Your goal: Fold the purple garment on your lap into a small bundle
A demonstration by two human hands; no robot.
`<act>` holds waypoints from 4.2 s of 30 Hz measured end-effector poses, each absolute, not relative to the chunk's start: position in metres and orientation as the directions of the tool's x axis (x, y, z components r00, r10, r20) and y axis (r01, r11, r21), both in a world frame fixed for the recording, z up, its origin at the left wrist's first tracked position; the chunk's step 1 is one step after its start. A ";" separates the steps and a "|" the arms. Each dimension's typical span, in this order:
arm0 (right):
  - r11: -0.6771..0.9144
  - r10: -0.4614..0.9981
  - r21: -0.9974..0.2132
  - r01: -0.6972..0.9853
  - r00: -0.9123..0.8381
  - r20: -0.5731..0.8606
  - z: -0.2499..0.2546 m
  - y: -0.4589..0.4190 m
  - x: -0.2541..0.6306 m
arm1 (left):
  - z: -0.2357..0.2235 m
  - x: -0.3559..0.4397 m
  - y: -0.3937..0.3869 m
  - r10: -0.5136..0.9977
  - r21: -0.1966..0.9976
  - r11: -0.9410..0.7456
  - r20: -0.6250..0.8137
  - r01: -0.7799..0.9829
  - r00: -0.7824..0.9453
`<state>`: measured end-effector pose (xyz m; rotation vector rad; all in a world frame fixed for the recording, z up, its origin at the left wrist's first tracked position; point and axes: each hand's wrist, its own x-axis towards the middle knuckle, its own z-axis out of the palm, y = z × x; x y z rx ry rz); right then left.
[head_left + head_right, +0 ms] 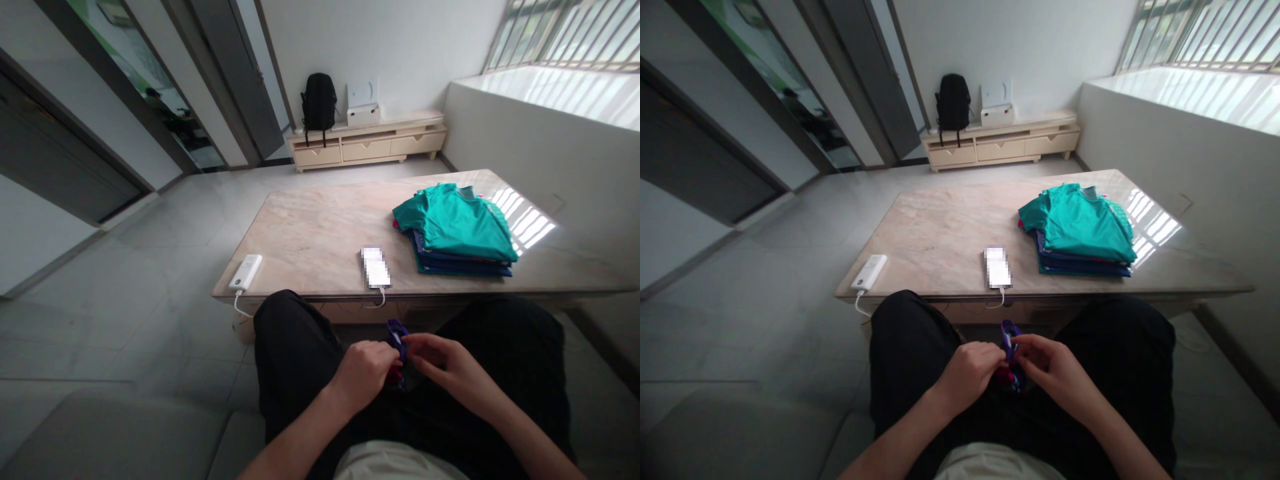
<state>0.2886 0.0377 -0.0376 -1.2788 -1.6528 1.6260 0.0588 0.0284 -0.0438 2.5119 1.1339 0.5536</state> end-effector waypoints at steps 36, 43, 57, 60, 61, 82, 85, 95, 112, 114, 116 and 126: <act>0.264 0.869 -0.936 0.232 -0.479 0.127 -0.037 0.037 0.271 | -0.058 0.066 0.011 0.947 0.920 -0.234 0.142 0.313 0.290; 0.275 0.877 -0.926 0.257 -0.463 0.131 -0.041 0.037 0.276 | -0.057 0.068 0.012 0.942 0.915 -0.256 0.164 0.310 0.293; -0.007 0.800 -0.988 0.157 -0.592 -0.100 -0.063 0.072 0.313 | -0.039 0.056 0.015 0.897 0.947 -0.306 0.250 0.102 0.364; -0.151 0.771 -0.983 0.103 -0.611 -0.182 -0.075 0.073 0.310 | -0.038 0.053 0.017 0.894 0.947 -0.308 0.254 0.094 0.370; -0.170 0.778 -0.979 0.113 -0.594 -0.204 -0.077 0.072 0.308 | -0.038 0.052 0.018 0.897 0.948 -0.304 0.252 0.093 0.364; 0.091 0.947 -0.957 0.277 -0.320 -0.003 -0.021 0.057 0.271 | -0.047 0.072 0.042 0.998 0.989 0.065 -0.066 -0.131 -0.001; 0.027 0.941 -0.961 0.277 -0.331 -0.069 -0.018 0.060 0.267 | -0.043 0.079 0.042 1.000 0.999 -0.004 0.004 -0.047 -0.003; 0.205 0.956 -0.944 0.258 -0.261 0.136 -0.013 0.064 0.286 | -0.051 0.068 0.041 0.991 0.987 -0.108 0.097 0.118 0.095; 0.480 0.830 -0.845 0.237 -0.434 0.350 -0.002 0.064 0.304 | -0.077 0.049 0.033 0.914 0.956 -0.051 -0.072 0.288 0.399; 0.456 0.841 -0.861 0.226 -0.426 0.333 -0.005 0.064 0.306 | -0.080 0.047 0.034 0.881 0.920 -0.150 -0.041 0.362 0.470; 0.444 0.855 -0.871 0.207 -0.388 0.344 -0.009 0.063 0.308 | -0.083 0.046 0.035 0.846 0.874 -0.255 -0.005 0.413 0.533; 0.389 0.918 -0.901 0.191 -0.157 0.363 -0.012 0.060 0.320 | -0.069 0.034 0.036 0.892 0.839 -0.194 -0.066 0.509 0.448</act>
